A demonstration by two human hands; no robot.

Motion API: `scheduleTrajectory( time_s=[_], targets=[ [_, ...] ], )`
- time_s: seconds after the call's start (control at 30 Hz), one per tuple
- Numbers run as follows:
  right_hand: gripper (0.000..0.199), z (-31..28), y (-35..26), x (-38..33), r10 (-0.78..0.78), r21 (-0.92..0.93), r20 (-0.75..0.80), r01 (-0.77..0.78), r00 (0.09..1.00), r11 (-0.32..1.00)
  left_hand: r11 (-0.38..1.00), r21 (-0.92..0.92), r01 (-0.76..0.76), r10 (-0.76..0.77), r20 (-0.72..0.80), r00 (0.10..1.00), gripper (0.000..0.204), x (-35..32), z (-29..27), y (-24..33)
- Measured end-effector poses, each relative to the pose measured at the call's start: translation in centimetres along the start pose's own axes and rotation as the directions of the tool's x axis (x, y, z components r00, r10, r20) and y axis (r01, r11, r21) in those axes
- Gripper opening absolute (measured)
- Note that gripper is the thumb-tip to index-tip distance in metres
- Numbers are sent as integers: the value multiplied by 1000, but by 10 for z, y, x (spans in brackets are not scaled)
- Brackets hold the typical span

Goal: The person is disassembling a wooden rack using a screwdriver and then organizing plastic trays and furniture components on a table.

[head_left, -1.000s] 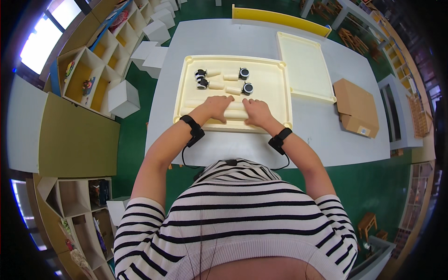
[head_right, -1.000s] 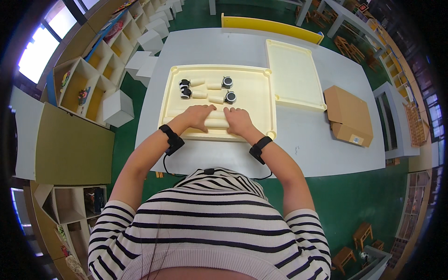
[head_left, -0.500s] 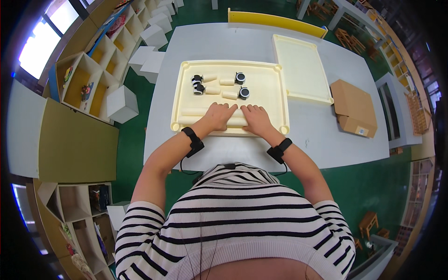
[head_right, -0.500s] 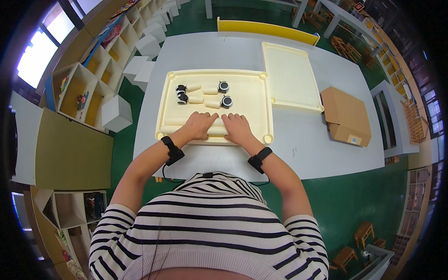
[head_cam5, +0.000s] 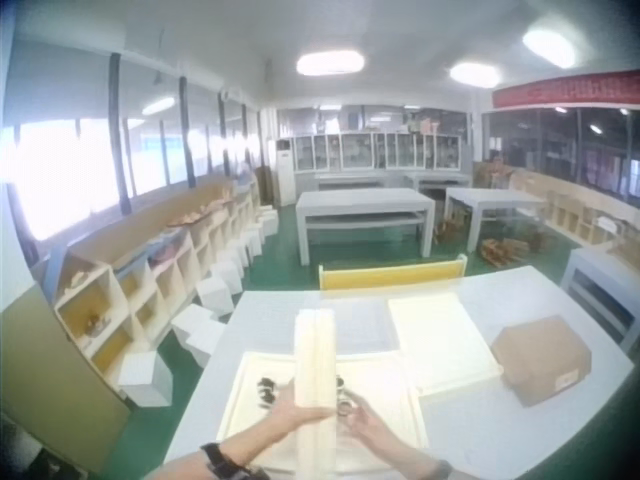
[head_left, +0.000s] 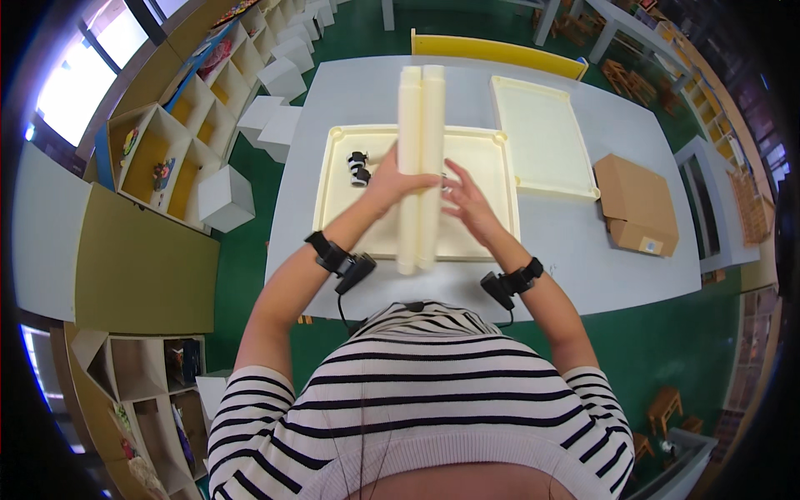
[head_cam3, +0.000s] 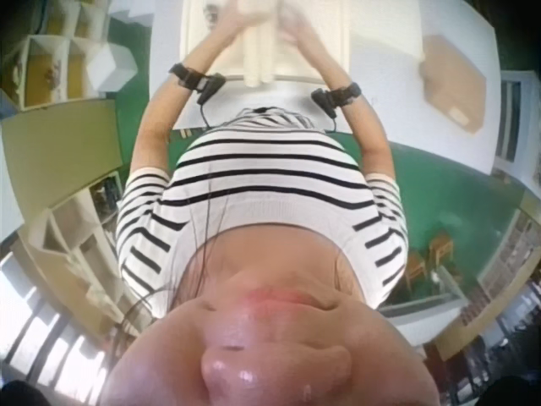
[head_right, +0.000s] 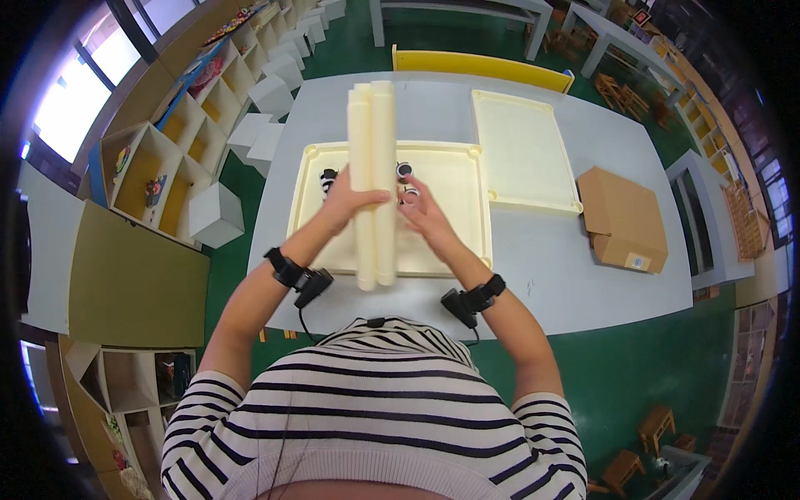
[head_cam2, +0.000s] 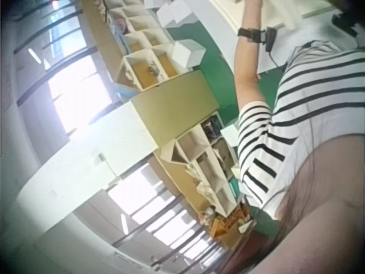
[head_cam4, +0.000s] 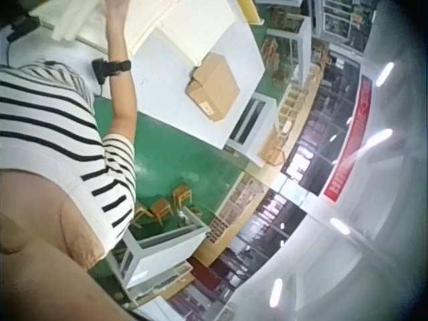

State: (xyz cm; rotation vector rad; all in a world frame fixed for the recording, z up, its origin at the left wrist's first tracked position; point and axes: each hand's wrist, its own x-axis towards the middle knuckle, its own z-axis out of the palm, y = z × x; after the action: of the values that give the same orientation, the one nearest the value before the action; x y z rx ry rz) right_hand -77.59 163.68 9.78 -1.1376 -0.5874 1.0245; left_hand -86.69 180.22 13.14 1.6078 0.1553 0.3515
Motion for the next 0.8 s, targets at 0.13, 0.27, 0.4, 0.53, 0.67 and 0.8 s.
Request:
scheduleTrajectory(
  time_s=[0.13,0.27,0.4,0.53,0.67,0.8],
  targets=[
    [73,23,12,3,-1,153,-35,6,999,988,993,82,81,-65,-175,982,70,-5,39,-6],
    [67,5,31,-7,93,329,64,-109,994,938,998,11,64,-61,-150,987,68,-16,50,-24],
    [61,-14,50,-20,119,659,186,-214,975,721,883,461,-86,123,-52,991,75,-27,51,-33],
    [60,-15,56,-24,143,668,160,-214,977,713,769,640,-8,89,-95,991,70,-35,69,-20],
    [60,-17,60,-24,131,612,42,-129,990,780,661,740,-127,156,30,987,65,-33,72,-21],
    [64,-27,57,-33,133,673,-36,-75,990,735,795,547,-262,143,250,958,62,-11,42,-20]
  ],
)
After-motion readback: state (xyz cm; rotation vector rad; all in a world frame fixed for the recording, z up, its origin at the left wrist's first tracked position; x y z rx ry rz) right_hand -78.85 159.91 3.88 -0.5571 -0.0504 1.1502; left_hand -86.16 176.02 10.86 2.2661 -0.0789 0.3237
